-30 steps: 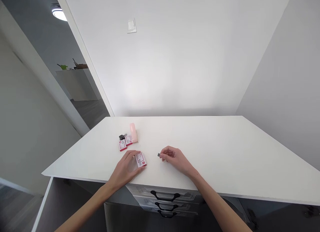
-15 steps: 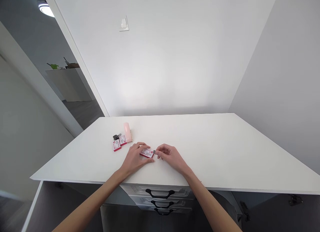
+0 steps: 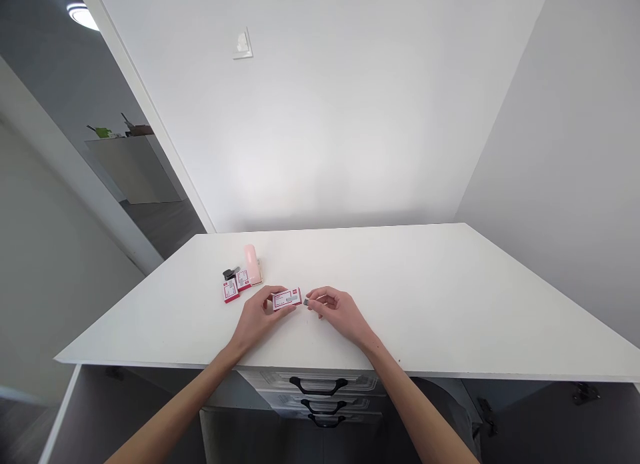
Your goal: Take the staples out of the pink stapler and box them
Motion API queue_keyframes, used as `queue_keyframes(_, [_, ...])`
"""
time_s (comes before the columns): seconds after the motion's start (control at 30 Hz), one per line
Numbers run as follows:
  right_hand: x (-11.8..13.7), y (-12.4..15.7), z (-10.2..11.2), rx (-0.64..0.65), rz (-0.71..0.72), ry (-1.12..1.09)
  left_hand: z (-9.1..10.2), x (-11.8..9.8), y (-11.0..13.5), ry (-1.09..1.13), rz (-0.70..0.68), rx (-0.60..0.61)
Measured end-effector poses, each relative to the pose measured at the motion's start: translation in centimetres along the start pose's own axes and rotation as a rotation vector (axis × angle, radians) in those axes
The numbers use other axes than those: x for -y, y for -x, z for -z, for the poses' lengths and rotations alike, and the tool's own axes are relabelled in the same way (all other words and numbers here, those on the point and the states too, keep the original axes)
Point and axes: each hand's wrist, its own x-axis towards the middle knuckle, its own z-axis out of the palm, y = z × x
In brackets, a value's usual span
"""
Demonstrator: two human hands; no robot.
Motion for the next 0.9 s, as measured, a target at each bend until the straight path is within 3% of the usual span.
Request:
queue_keyframes(0.73, [0.88, 0.53, -0.45, 0.125, -0.011, 0.072, -0.17, -0.14, 0.20, 0.057, -0.053, 0.052])
queue_keyframes(0.9, [0.30, 0.26, -0.15, 0.044, -0.047, 0.112, -0.37, -0.19, 0.17, 0.017, -0.030, 0.122])
